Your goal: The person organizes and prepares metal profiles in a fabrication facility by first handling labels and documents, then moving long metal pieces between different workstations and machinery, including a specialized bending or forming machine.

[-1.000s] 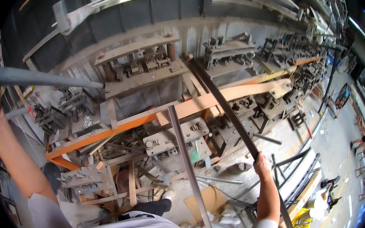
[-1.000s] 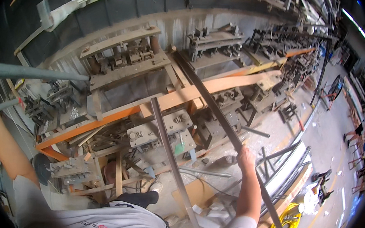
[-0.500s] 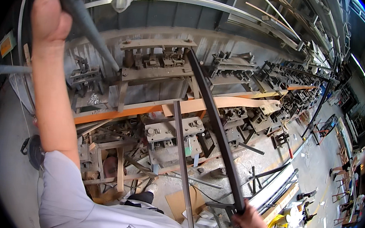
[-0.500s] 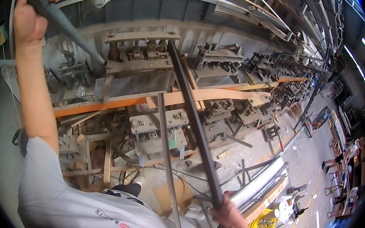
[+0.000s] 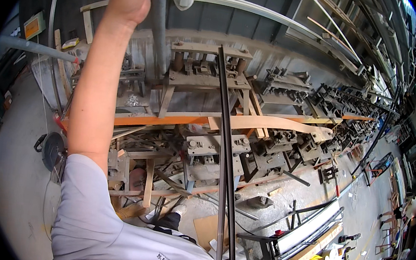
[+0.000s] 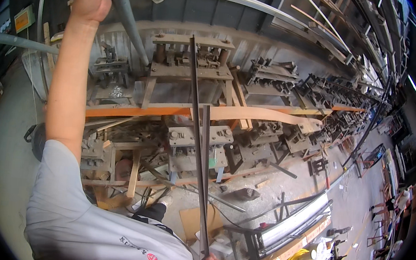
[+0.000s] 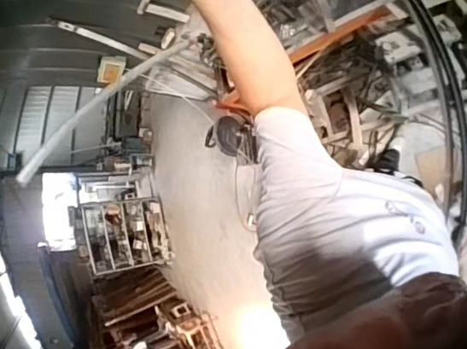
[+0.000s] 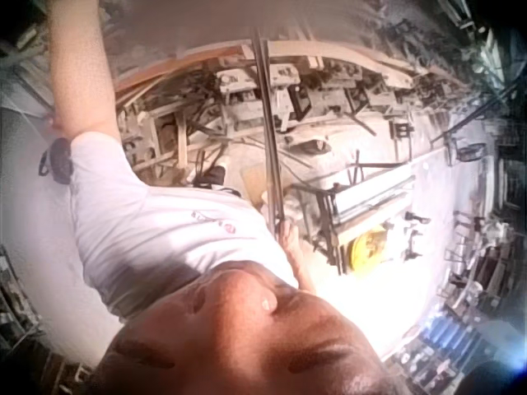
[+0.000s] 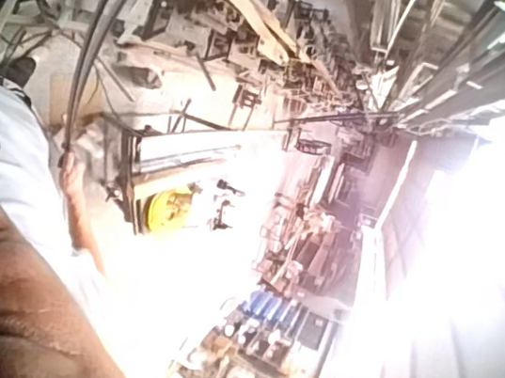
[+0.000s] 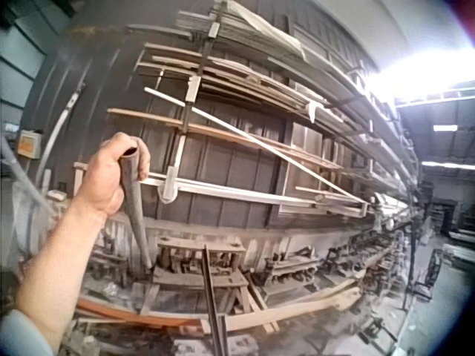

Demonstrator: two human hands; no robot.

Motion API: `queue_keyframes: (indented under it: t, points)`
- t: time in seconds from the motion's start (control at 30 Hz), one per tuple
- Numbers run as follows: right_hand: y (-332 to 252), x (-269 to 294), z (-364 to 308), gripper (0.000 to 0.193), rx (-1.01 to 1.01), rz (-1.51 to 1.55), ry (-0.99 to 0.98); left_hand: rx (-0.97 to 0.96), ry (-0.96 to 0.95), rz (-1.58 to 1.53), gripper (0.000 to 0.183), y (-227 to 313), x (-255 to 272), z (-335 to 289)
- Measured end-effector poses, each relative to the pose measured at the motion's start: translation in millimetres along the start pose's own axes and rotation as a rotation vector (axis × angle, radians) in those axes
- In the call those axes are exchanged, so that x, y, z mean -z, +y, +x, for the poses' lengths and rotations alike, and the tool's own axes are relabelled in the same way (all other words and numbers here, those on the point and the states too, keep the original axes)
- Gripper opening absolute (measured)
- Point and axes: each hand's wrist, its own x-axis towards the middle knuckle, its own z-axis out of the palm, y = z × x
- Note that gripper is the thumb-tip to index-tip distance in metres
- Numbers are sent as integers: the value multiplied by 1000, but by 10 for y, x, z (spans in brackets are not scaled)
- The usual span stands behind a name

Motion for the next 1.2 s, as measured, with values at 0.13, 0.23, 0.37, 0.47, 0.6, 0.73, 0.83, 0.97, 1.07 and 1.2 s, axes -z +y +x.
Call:
queue_keyframes:
  t: [0.13,0.23,0.37,0.47,0.6,0.73,0.83,0.97,1.07,1.2]
  points:
    - [242,131,156,31,-135,423,-72,-27,-60,12,39,-8,21,31]
    - [537,523,552,35,-385,1013,-36,-12,-65,4,37,-46,27,18]
    - [958,922,1024,49,-639,1762,-129,-6,-76,15,37,-48,-15,2]
    - [1018,1017,1170,53,-672,1768,-131,-18,-76,-1,37,-72,-5,10]
    - [1027,757,1312,44,-735,1877,-179,-16,-44,-43,36,-138,-20,-5]
    - [1124,648,1483,60,-812,1965,-54,-30,-25,-60,33,-72,-30,9]
    - [1168,723,1662,64,-740,1659,-147,12,26,-22,32,-71,-84,-23]
    - [968,469,1661,60,-798,1593,-208,2,15,-37,31,-116,-121,-32]
    - [1040,504,1841,58,-820,1585,-246,17,-44,85,36,76,-49,33]
    - [974,331,1895,73,-784,1459,6,-18,-49,-7,38,-301,-211,-42]
